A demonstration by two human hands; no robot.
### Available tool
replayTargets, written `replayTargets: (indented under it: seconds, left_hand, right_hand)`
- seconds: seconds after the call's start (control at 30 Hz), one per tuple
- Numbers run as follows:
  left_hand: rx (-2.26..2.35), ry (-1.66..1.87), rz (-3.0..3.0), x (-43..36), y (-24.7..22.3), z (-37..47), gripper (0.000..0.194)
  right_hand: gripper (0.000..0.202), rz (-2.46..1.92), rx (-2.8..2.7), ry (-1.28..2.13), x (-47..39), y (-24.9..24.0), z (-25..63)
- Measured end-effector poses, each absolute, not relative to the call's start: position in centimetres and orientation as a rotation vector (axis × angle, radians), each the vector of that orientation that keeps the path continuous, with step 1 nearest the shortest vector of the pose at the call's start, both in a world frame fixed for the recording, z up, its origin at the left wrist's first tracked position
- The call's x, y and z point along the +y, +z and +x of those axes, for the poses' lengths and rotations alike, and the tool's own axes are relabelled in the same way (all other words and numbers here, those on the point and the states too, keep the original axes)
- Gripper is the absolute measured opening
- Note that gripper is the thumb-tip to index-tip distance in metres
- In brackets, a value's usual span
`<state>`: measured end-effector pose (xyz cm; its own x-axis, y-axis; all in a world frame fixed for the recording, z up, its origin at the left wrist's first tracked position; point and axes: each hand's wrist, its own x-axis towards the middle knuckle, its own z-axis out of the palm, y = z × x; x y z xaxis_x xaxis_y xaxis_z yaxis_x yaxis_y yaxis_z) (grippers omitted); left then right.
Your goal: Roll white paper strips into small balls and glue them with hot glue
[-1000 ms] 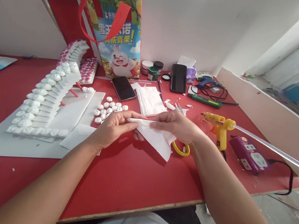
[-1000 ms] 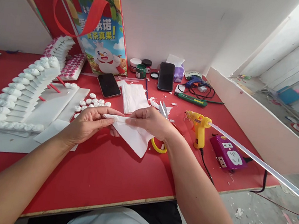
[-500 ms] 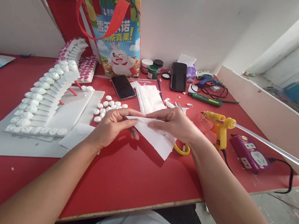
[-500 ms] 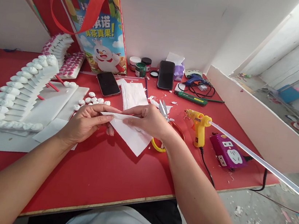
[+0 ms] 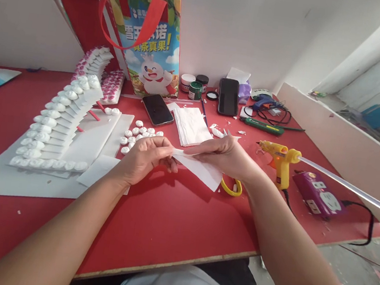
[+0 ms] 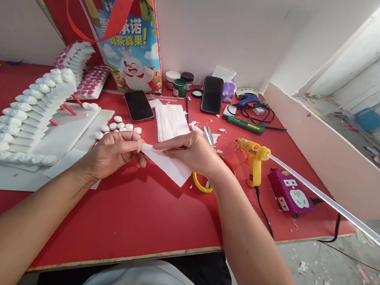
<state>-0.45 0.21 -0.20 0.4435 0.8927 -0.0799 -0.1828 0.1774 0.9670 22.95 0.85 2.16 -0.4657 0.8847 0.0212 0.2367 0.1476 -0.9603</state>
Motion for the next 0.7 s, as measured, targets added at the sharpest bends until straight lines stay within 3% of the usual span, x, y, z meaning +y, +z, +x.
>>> replayTargets:
  seconds: [0.13,0.27,0.4,0.5,0.6,0.7]
  left_hand:
    - [0.895,0.922,1.189,0.3,-0.4,-0.3,0.026]
    - [0.949,1.004,1.314,1.0,-0.2,-1.5,0.017]
    - [0.866,1.067,1.375,1.1,0.7,-2.6,0.010]
    - [0.766,0.883,1.424,0.4,1.2,-2.2,0.011]
    - [0.767,0.753,1.505,-0.3,1.3,-1.3,0.013]
    - [0.795,0.755,1.550,-0.6,1.0,-0.8,0.014]
  right_hand:
    - [0.027,-1.038,-1.931,1.225,0.8,2.1,22.8]
    - [0.030,-1.059,-1.914,1.162,0.7,3.9,24.4]
    - [0.018,-1.067,-1.486,1.156,1.1,5.2,26.0]
    - [0.011,-1.046,-1.199,1.385,1.2,4.7,25.0]
    - [0.036,-1.041,-1.202,1.873,0.6,3.7,22.6]
    - [0.048,-0.957,-1.439,2.102,-0.2,3.3,20.7]
